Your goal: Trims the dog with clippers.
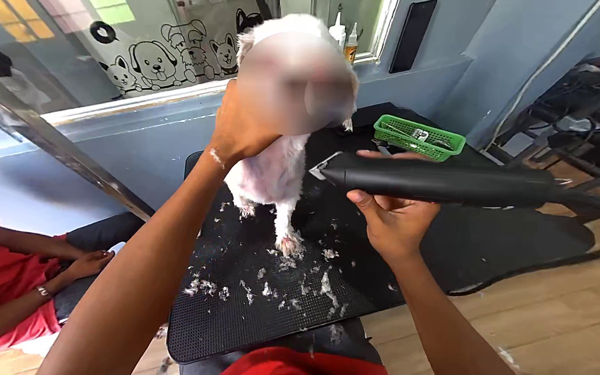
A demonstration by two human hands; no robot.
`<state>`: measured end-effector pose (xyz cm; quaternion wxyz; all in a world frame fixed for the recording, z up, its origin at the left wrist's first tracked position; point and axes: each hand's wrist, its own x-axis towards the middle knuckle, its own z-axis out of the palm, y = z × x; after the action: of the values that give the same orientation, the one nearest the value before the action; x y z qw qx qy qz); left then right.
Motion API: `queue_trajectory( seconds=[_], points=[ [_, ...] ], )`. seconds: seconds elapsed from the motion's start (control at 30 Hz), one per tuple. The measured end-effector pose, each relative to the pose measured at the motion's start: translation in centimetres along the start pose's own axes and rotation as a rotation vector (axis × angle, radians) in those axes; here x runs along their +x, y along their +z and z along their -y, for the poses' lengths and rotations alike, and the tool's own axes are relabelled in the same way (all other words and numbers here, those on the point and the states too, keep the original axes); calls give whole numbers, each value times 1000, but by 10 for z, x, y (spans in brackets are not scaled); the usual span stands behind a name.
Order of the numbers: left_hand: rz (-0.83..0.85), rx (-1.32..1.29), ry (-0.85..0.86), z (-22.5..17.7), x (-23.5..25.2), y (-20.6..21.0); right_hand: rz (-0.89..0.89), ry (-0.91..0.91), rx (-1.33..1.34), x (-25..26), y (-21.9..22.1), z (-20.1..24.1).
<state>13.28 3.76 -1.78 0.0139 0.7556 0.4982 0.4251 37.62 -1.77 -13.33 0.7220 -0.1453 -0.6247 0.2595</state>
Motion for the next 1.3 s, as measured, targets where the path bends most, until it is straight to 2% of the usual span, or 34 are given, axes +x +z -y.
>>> queue_trajectory(
  seconds=[0.13,0.23,0.37,0.57,0.77,0.87,0.93,1.0,1.07,1.13,1.2,1.3],
  points=[
    [-17,-57,28,7,-2,-5,132,-305,34,38,17,-16],
    [-36,-83,-10,11,-3,-6,266,-382,17,54,29,-23],
    [-35,-98,-115,16,-3,-8,360,-324,-13,46,40,-29],
    [-53,-104,-228,27,-7,-12,389,-264,-176,35,42,-21],
    [-81,-70,-256,39,-7,-13,500,-113,-187,6,50,-20],
    [-102,-39,-274,41,-7,-14,535,-53,-223,-21,48,-37],
    [-103,-1,-295,36,-7,-17,634,-45,-303,-35,39,-54],
    [-67,44,-321,28,-7,-21,709,28,-311,-36,37,-52],
    [-22,89,-318,19,-5,-25,680,75,-175,-21,44,-33],
    [44,118,-300,11,-1,-29,553,-34,-69,3,48,-14],
    [89,131,-270,8,3,-30,407,-223,-134,30,49,0],
    [104,129,-221,10,6,-29,311,-395,-318,58,46,5]
  ],
)
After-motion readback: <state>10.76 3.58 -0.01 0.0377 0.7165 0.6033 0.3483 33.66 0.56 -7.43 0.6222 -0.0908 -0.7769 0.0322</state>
